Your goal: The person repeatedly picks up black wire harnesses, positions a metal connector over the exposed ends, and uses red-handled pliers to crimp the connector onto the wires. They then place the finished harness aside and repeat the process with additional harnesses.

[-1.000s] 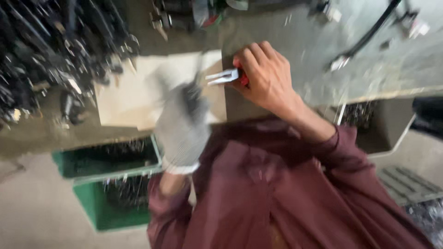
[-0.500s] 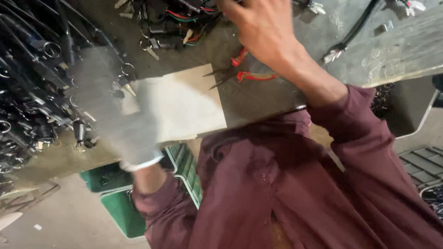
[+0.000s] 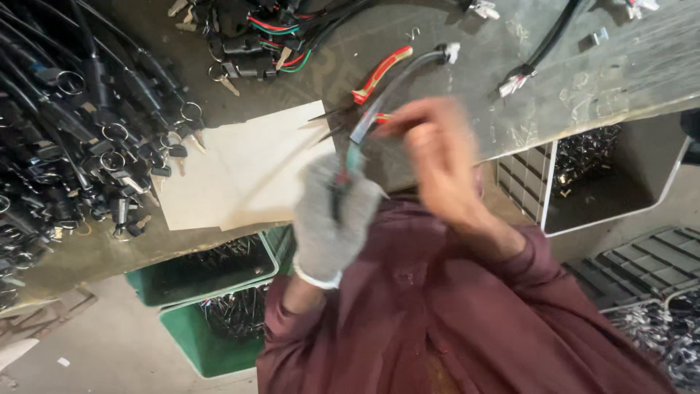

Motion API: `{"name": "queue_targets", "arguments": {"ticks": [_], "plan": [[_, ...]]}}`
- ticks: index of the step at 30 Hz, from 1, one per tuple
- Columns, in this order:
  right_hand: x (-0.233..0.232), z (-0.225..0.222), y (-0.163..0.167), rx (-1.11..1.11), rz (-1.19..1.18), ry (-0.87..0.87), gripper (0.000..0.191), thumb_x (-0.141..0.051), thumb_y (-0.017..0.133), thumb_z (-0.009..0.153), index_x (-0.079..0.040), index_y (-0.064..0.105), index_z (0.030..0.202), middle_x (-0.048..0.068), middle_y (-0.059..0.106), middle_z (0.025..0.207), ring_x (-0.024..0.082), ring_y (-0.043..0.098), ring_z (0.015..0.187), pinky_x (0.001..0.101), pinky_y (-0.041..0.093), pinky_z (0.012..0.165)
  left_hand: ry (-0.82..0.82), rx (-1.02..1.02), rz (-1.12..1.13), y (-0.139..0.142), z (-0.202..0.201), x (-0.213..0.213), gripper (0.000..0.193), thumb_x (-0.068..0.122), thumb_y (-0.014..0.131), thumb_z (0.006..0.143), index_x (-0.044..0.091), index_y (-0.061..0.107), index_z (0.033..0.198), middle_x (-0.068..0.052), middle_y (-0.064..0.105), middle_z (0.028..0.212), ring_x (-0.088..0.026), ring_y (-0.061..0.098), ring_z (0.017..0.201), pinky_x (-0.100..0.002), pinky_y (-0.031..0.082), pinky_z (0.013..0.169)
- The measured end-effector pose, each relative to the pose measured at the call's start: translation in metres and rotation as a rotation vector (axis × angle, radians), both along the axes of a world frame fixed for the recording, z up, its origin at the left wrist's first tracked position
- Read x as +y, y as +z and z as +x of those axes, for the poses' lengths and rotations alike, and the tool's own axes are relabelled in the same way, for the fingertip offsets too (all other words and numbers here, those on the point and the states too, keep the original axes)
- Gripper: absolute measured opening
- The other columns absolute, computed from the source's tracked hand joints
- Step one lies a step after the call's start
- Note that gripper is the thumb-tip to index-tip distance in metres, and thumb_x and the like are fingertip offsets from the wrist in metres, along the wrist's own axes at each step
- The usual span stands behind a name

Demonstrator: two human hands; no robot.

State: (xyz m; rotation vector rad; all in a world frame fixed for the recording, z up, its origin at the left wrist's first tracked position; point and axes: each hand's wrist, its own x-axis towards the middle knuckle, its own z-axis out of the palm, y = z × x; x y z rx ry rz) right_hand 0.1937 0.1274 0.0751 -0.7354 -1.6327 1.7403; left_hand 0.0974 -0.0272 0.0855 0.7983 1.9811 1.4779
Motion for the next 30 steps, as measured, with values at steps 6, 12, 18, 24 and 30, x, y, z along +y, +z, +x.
{"name": "queue_targets", "arguments": {"ticks": [6,12,18,24,30], "plan": [[-0.023,0.011,-0.006,-0.230,0.596,0.323,0.021,-0.030,0.044,0.112,-0.018,0.061,0.115,0.005,0.074,0.098,0.022,0.071,0.088,0.0367,0.052,0.074,-0.155,0.333,-0.042,-0.008,0.006,0.024,0.034,0.015,0.074,0.099,0.006,0.060,0.129,-0.007,0.071,0.112,-0.022,0.071,0.094,-0.033,0.058,0.084],[-0.005,0.015,0.041,0.127,0.222,0.618,0.024,-0.012,0.063,0.105,-0.002,0.060,0.127,0.008,0.071,0.094,0.020,0.071,0.072,0.0326,0.054,0.061,-0.229,0.406,0.181,0.002,-0.008,0.006,0.028,0.016,0.072,0.098,0.008,0.062,0.123,-0.006,0.070,0.108,-0.023,0.071,0.091,-0.033,0.057,0.082],[-0.005,-0.011,0.034,-0.228,0.940,0.523,0.029,-0.022,0.074,0.093,0.000,0.066,0.110,0.006,0.053,0.065,0.022,0.060,0.052,0.0386,0.042,0.043,0.419,0.231,0.148,-0.021,-0.033,-0.005,0.021,0.017,0.070,0.098,0.010,0.063,0.117,-0.005,0.070,0.105,-0.023,0.071,0.088,-0.034,0.056,0.079],[0.004,-0.020,0.033,-0.245,0.849,0.447,0.022,-0.025,0.070,0.104,-0.004,0.063,0.104,0.008,0.058,0.077,0.028,0.062,0.066,0.0419,0.046,0.061,0.224,0.097,0.056,-0.024,-0.023,-0.007,0.014,0.017,0.068,0.098,0.013,0.064,0.110,-0.004,0.069,0.101,-0.024,0.070,0.086,-0.034,0.056,0.077],[0.029,-0.008,0.065,-0.021,0.521,0.450,0.042,-0.047,0.051,0.103,-0.008,0.061,0.093,0.009,0.067,0.087,0.030,0.071,0.082,0.0456,0.053,0.086,-0.330,-0.064,0.166,0.009,-0.015,0.023,0.008,0.018,0.066,0.097,0.015,0.066,0.104,-0.003,0.069,0.097,-0.025,0.070,0.083,-0.035,0.055,0.074]]}}
